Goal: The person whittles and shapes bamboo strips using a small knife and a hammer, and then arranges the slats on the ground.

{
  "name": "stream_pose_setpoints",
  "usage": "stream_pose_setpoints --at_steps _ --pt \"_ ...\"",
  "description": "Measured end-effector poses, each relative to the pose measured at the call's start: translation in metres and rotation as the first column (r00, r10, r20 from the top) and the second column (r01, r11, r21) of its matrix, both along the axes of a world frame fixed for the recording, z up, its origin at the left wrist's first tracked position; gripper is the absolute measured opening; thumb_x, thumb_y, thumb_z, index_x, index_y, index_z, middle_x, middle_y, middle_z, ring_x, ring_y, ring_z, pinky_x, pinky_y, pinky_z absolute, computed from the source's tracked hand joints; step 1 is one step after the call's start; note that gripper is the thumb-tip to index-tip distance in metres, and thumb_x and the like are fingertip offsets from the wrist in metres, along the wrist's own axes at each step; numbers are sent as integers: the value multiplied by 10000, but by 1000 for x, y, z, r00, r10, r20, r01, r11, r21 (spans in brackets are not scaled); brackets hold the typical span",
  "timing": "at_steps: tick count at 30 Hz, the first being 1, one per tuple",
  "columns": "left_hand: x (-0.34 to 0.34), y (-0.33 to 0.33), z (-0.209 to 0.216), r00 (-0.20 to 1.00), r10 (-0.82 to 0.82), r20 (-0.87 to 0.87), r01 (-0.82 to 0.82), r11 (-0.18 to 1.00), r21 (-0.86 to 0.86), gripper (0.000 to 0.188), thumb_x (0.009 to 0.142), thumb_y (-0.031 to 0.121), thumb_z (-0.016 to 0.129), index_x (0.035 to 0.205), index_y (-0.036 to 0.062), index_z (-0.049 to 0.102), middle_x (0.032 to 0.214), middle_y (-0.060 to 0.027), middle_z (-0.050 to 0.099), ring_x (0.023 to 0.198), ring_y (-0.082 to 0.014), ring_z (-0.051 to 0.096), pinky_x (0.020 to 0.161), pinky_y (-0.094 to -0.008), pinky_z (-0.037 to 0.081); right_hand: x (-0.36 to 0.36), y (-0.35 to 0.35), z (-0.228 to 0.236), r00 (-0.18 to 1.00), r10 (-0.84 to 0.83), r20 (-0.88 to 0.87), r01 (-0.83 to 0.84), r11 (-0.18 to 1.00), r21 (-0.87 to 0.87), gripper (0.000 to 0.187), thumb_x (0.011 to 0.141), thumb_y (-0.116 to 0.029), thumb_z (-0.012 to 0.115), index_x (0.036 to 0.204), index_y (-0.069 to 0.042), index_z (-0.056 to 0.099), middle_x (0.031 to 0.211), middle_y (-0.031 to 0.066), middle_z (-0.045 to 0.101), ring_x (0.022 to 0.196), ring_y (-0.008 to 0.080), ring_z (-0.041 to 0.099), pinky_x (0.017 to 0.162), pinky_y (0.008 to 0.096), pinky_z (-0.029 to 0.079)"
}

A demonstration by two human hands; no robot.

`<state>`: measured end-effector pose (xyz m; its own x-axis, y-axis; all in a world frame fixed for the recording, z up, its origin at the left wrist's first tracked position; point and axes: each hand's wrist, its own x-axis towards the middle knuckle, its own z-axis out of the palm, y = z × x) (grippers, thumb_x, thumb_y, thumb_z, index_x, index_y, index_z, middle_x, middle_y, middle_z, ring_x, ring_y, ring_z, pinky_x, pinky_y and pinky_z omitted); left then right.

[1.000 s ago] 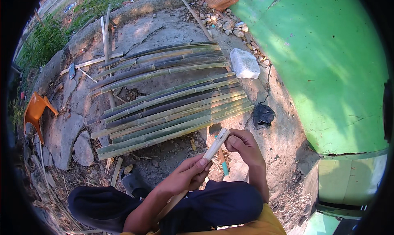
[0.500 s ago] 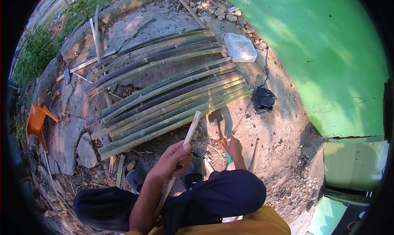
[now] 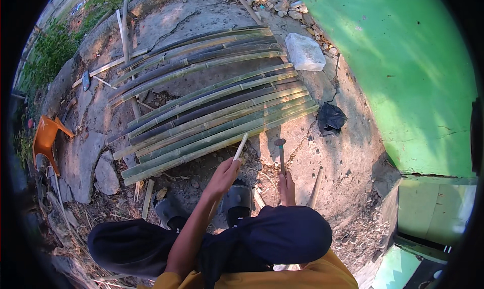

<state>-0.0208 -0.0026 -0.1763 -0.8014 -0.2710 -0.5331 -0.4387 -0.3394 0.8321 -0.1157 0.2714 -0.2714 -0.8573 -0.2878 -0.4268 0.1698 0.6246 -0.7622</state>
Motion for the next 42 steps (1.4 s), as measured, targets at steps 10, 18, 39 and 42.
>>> stream_pose_setpoints --at_steps 10,18,39,42 --pt "-29 66 -172 979 -188 73 197 967 -158 446 1049 424 403 852 39 517 651 -26 478 501 -123 440 446 -319 375 49 -21 20 924 246 -291 -153 939 308 209 1035 -210 477 1124 -25 518 788 253 619 723 458 616 620 509 447" --pt "-61 57 -192 919 -288 269 173 908 381 560 1034 408 336 786 -17 602 640 -140 592 532 -242 578 521 -424 448 37 -31 4 926 287 -245 -205 928 311 236 1037 -235 456 1167 -39 483 795 266 649 708 482 632 588 542 464" --pt "-86 80 -156 721 -546 426 692 535 -486 308 920 161 502 1010 -26 730 1068 -242 704 992 -372 704 839 -467 568 3 -37 -2 921 311 -236 -178 872 456 211 1048 -239 420 1122 -52 484 748 268 625 697 481 626 581 551 428" --pt "-80 91 -165 764 -389 515 633 605 -484 292 926 154 508 1008 -37 713 1018 -247 714 962 -363 718 816 -454 577 5 -49 19 930 176 -322 -70 946 315 207 1051 -232 426 1073 -38 492 718 248 616 656 467 617 544 528 410"
